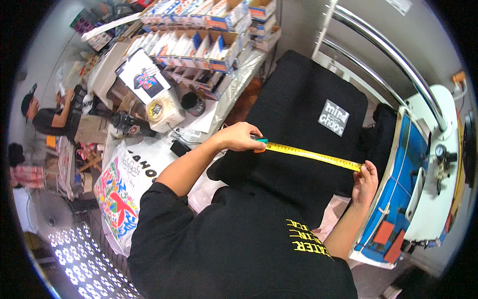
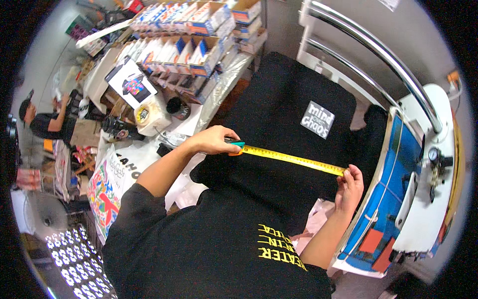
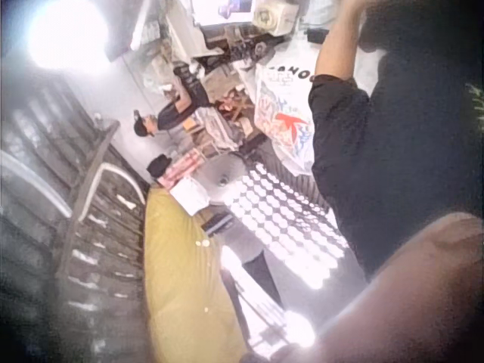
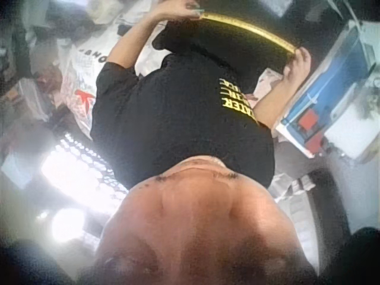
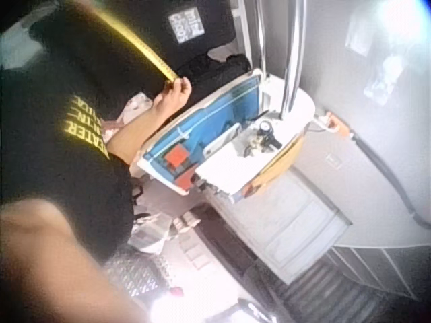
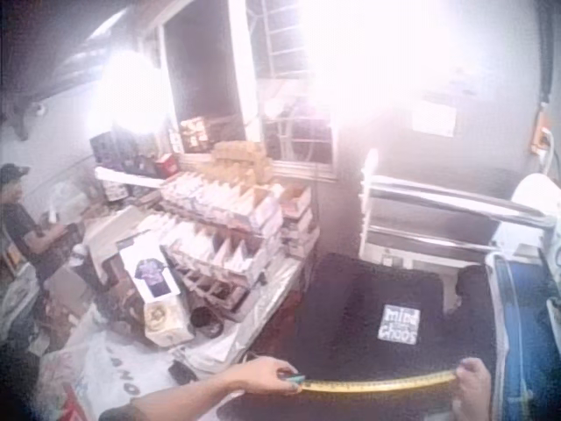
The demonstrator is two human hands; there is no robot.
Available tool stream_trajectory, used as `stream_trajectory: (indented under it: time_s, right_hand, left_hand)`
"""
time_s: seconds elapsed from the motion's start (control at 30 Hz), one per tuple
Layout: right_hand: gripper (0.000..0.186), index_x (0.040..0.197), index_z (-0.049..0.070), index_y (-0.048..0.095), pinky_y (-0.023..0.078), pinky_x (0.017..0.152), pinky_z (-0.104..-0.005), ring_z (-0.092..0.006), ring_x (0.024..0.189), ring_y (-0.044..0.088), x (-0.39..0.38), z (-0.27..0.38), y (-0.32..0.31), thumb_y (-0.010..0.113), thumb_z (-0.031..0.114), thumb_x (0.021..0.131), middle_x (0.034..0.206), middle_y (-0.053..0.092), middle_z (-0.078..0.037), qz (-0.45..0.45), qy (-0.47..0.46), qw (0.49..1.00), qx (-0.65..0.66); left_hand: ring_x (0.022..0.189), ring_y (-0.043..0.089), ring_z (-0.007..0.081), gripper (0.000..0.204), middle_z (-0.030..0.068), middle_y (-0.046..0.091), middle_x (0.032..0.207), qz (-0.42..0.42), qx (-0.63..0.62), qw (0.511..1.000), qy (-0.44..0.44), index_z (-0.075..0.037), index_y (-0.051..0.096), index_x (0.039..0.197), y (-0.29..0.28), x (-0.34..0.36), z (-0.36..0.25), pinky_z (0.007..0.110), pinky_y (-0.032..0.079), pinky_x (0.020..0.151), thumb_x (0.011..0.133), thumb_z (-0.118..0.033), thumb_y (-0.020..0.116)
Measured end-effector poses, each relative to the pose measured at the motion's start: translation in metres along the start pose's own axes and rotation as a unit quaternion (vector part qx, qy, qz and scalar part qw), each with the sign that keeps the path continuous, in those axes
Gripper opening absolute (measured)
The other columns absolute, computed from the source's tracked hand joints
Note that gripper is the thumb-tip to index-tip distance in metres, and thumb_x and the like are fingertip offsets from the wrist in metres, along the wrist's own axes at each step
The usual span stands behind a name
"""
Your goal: The person prepares clothing for printing by cutting printed designs with scissors, measuring design placement on shirts with a tape measure, and aligning a dark shirt on a heat press bed.
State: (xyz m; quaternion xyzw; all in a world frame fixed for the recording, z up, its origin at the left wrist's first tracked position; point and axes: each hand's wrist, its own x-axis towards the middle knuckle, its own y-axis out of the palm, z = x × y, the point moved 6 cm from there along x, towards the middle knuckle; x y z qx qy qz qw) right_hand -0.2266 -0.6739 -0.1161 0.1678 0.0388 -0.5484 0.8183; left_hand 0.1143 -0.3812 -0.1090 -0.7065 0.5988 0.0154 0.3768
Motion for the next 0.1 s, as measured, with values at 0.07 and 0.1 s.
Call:
stream_trajectory:
  time_s: [0.07, 0.1]
  right_hand:
    - [0.031, 0.124, 0.002, 0.058, 0.054, 0.068, -0.0223, -0.0103, 0.083, 0.060, 0.0052, 0.0005, 0.0023, 0.062, 0.002, 0.094, 0.101, 0.059, -0.003, 0.010, 0.008, 0.999, -0.042]
    - [0.036, 0.129, 0.002, 0.056, 0.055, 0.070, -0.0231, -0.0107, 0.083, 0.061, 0.0105, -0.0025, 0.0007, 0.062, 0.004, 0.094, 0.104, 0.059, -0.004, 0.035, -0.003, 0.997, -0.064]
  left_hand:
    - [0.093, 0.069, 0.0251, 0.058, 0.0180, 0.073, 0.102, 0.005, -0.003, 1.000, -0.023, 0.001, 0.070, 0.115, -0.0018, 0.0003, 0.0097, 0.035, 0.051, 0.087, 0.081, -0.045, 0.071]
    - [0.099, 0.069, 0.0270, 0.060, 0.0204, 0.072, 0.107, 0.020, -0.004, 0.999, -0.027, 0.000, 0.070, 0.117, -0.0025, -0.0020, 0.0107, 0.036, 0.050, 0.092, 0.082, -0.049, 0.071]
